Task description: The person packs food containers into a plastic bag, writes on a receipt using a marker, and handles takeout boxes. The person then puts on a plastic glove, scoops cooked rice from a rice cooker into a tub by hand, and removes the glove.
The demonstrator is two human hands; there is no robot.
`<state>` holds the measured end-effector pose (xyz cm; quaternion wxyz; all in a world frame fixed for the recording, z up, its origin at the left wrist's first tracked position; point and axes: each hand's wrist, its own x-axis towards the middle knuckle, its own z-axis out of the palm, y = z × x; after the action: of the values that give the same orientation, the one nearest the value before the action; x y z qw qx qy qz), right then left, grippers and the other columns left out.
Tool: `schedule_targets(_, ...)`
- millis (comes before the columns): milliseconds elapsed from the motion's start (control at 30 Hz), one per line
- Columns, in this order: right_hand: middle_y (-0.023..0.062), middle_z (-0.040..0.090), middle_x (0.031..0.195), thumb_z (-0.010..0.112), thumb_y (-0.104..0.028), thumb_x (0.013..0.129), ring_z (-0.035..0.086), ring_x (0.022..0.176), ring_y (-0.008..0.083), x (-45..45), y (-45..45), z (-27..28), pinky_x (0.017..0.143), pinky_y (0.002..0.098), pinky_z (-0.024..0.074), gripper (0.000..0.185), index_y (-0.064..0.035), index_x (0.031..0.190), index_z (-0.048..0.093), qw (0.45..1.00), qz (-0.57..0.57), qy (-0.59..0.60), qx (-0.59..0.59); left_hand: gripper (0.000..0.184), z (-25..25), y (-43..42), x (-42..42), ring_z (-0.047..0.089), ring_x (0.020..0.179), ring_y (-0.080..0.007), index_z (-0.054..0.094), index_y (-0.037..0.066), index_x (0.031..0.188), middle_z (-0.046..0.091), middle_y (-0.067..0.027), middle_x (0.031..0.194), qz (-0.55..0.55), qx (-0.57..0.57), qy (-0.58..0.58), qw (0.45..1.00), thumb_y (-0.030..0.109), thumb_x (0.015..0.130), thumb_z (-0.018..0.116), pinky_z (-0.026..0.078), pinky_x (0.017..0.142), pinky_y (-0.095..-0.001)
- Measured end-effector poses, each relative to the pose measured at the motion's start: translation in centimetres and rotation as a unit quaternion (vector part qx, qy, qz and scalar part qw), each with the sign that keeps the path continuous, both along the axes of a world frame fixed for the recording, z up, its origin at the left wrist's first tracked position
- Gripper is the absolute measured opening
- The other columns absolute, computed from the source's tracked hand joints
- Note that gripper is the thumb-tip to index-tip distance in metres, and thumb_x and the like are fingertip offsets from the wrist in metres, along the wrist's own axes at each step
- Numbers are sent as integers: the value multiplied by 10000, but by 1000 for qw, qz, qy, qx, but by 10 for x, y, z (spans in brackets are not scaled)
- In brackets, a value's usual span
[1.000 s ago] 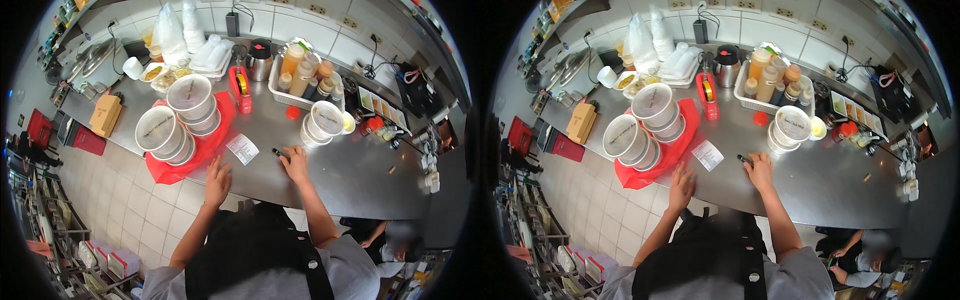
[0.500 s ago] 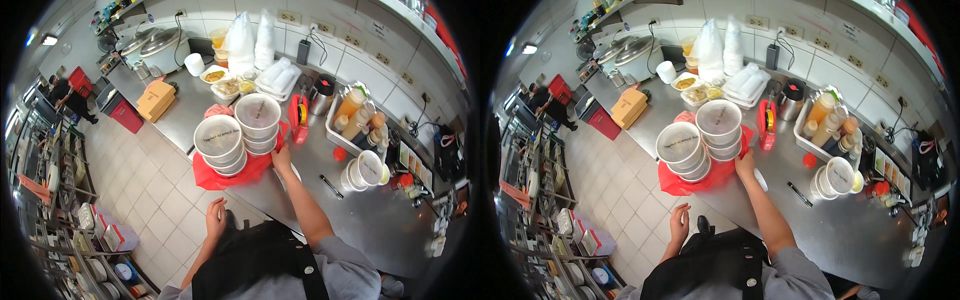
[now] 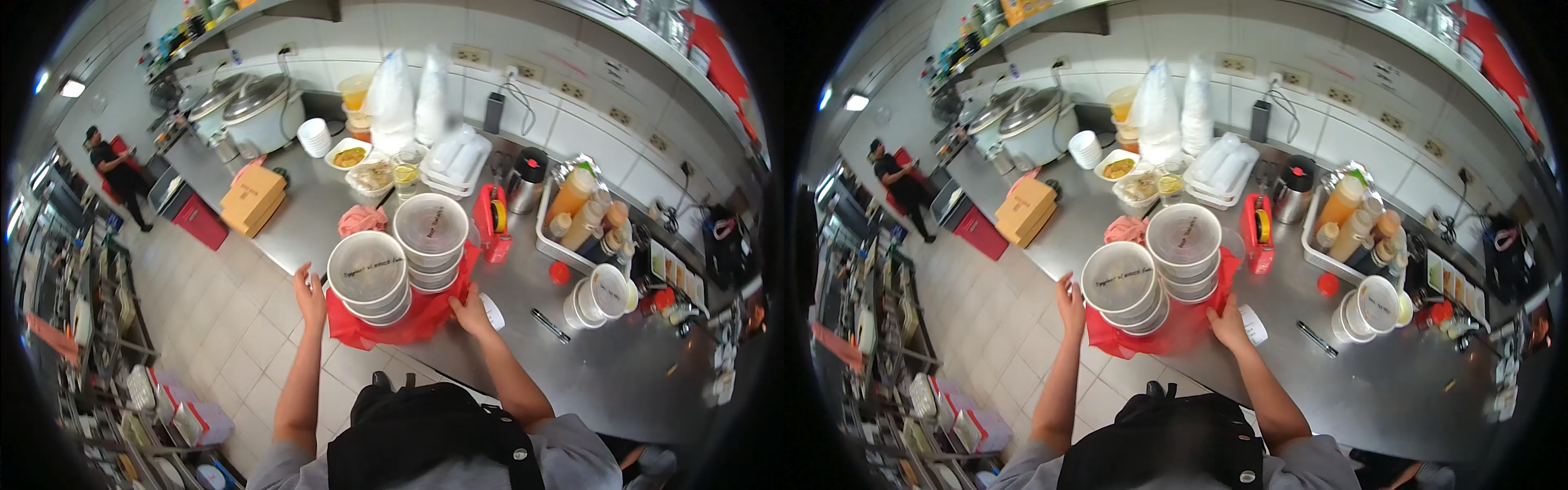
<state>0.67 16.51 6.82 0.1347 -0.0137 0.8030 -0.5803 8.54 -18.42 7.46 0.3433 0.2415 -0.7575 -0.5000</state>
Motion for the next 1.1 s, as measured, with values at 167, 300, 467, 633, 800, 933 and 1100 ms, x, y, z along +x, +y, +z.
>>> schedule_targets(167,142,603,1077,593,-93,869,623,830,202,41,31,1,768,347,512,489,-24,1320,418,996,-57,58,32,375,-4,-55,-135,497,1188,-310,518,52,1257,521,-160,1270,-233,-309,-48,921,144,898,575,422,968,-415)
schedule_targets(300,102,625,1006,572,-114,880,615,818,201,92,63,23,747,321,497,365,-17,1230,537,991,-84,75,73,371,-31,-46,-201,514,1168,-317,537,41,1226,541,-171,1241,-382,-348,-113,849,174,884,591,428,950,-424)
schedule_targets(467,91,657,914,566,-101,872,635,810,189,143,95,11,746,315,501,295,-11,1152,588,984,-136,53,106,373,-47,-49,-174,536,1143,-325,562,27,1188,567,-184,1204,-362,-292,-118,877,211,867,611,437,928,-436)
schedule_targets(633,99,677,896,564,-115,879,653,811,201,168,117,13,749,326,509,261,-19,1117,610,980,-149,46,125,383,-69,-80,-26,557,1118,-333,586,14,1150,593,-198,1168,-260,-171,-146,939,249,851,631,445,906,-447)
schedule_targets(800,123,667,1023,580,-182,906,652,891,214,168,125,-8,807,330,520,310,-45,1183,594,997,-69,14,44,194,-59,-33,112,605,631,-149,672,-51,846,663,-94,724,-249,93,-349,898,80,713,617,498,574,-292)
schedule_targets(933,128,605,1199,566,-314,945,631,977,232,161,122,33,861,344,520,431,-72,1298,519,969,70,-188,-145,370,-5,87,104,628,785,-157,587,-72,1106,659,-109,912,-380,202,-296,853,11,745,582,512,687,-269)
schedule_targets(1100,65,577,1176,501,-486,960,591,901,147,170,133,50,725,264,500,567,-103,1372,431,940,49,-97,-322,484,55,259,67,506,1229,-227,477,16,1339,465,-150,1386,-680,65,-224,695,52,876,611,430,992,-343)
